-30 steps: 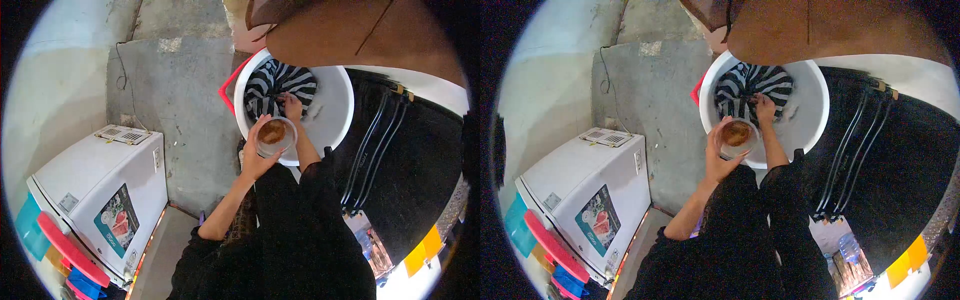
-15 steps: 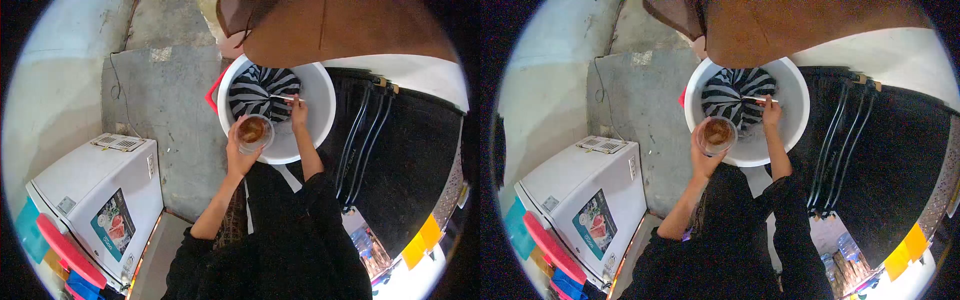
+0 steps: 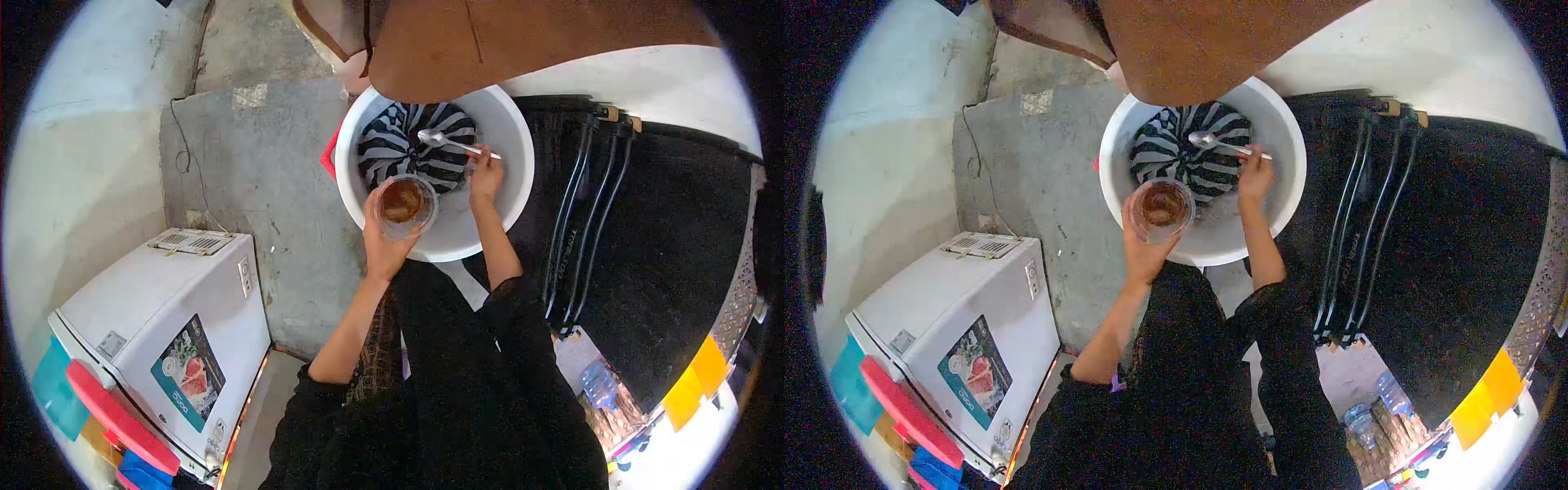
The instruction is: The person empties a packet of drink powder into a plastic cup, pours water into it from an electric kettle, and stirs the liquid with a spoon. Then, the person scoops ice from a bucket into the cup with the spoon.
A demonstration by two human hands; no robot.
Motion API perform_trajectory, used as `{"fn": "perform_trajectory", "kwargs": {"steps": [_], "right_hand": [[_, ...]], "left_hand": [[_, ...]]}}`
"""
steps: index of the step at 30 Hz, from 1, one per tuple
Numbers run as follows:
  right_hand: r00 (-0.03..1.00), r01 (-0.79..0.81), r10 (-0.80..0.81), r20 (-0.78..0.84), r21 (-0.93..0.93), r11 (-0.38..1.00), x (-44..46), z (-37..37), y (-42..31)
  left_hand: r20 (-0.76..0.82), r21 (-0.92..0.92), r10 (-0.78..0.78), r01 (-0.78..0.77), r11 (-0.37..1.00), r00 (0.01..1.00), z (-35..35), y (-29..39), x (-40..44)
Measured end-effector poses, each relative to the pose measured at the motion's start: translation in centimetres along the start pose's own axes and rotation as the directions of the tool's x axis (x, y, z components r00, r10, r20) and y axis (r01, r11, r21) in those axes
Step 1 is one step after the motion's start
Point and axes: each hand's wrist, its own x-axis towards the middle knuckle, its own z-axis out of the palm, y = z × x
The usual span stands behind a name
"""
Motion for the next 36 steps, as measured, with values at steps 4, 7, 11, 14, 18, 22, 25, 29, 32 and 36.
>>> {"fn": "perform_trajectory", "kwargs": {"steps": [4,7,11,14,18,22,25,29,32,36], "right_hand": [[0.934,0.342,-0.298,0.198,-0.249,0.906,-0.3,2.0,1.7],[0.832,0.428,-0.383,0.402,-0.027,0.903,-2.8,4.9,2.5],[0.417,0.898,-0.688,0.594,-0.153,0.412,-6.9,4.8,0.4],[0.466,0.85,-0.545,0.698,-0.182,0.494,-6.7,3.2,-1.1],[0.412,0.877,-0.345,0.843,-0.265,0.401,-5.8,1.8,-3.8],[0.606,0.79,-0.552,0.573,-0.355,0.5,-4.1,1.9,-4.3],[0.693,0.715,-0.491,0.528,-0.414,0.563,-3.4,2.6,-3.9],[0.762,0.645,-0.405,0.505,-0.642,0.414,-2.2,2.7,-1.2],[0.796,0.596,-0.477,0.374,-0.626,0.504,-3.7,2.8,-3.3],[0.831,0.544,-0.445,0.335,-0.32,0.775,-5.9,3.1,-3.6]], "left_hand": [[0.005,-0.024,-0.012,0.012,1.0,1.0,0.3,0.0,-0.4],[-0.001,-0.02,0.016,-0.016,1.0,1.0,0.3,0.0,-1.0],[-0.031,-0.03,-0.038,0.037,0.999,0.999,-0.4,0.4,-2.1],[-0.032,0.019,-0.011,0.012,1.0,0.999,-1.1,-0.4,-2.5],[-0.038,-0.004,-0.033,0.033,0.999,0.999,-1.4,0.0,-2.4],[-0.038,0.0,0.035,-0.035,0.999,0.999,-1.3,-0.5,-1.6],[-0.052,0.01,-0.038,0.038,0.999,0.998,-1.2,0.2,-1.5],[-0.074,-0.034,0.005,-0.007,0.999,0.997,-1.3,0.5,-1.4],[-0.037,-0.037,0.01,-0.012,0.999,0.999,-1.6,0.1,-1.5],[-0.031,-0.077,-0.03,0.028,0.997,0.999,-1.2,0.8,-1.5]]}}
